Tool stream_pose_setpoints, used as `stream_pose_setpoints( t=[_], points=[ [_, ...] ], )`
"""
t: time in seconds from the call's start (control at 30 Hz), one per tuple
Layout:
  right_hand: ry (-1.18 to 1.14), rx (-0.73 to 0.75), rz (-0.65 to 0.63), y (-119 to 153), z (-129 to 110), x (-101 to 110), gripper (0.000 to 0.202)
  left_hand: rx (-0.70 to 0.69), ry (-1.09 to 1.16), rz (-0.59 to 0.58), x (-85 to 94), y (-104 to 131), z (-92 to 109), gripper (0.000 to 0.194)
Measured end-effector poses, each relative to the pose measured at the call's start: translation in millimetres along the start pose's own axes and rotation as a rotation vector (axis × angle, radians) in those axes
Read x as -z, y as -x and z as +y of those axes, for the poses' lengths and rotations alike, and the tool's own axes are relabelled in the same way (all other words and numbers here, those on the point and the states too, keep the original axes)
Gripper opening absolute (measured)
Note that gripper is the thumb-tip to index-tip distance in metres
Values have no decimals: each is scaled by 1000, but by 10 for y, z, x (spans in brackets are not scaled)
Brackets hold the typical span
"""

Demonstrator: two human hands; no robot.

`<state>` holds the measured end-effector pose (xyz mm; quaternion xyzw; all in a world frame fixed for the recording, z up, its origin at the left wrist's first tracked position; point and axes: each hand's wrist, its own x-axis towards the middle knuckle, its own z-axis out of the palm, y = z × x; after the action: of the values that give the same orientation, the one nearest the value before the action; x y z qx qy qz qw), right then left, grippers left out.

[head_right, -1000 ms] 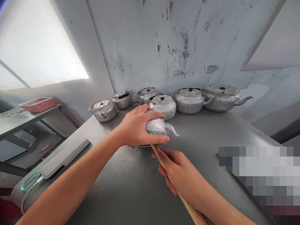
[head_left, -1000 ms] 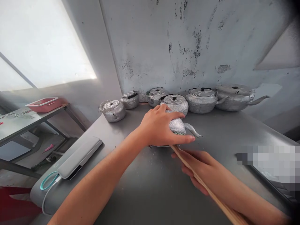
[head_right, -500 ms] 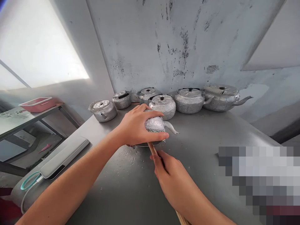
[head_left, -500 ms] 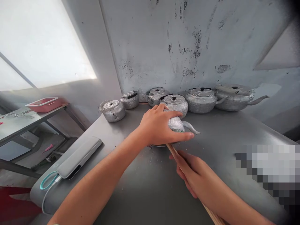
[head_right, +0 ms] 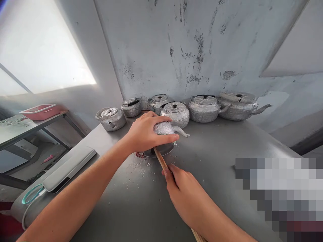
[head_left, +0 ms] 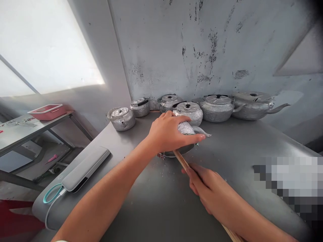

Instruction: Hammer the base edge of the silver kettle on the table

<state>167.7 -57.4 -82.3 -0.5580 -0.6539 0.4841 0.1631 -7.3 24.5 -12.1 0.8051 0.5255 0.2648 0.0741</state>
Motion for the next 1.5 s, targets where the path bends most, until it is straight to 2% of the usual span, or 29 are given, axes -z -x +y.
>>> stream_pose_setpoints(
  t=[0.23, 0.6, 0.97, 1.5],
  points=[
    [-86, -40, -7, -54, 59, -18, 38, 26, 24, 11, -3, -7, -17, 69],
    [-168, -54, -1, -40, 1, -38, 40, 66, 6, 33, -20, -7, 9, 74],
    [-155, -75, -21, -34, 3, -65, 36, 71, -10, 40, -35, 9, 36, 74],
    [-107, -70, 21, -45, -9, -72, 35, 83, -20, 35, -37, 6, 35, 73]
  ],
)
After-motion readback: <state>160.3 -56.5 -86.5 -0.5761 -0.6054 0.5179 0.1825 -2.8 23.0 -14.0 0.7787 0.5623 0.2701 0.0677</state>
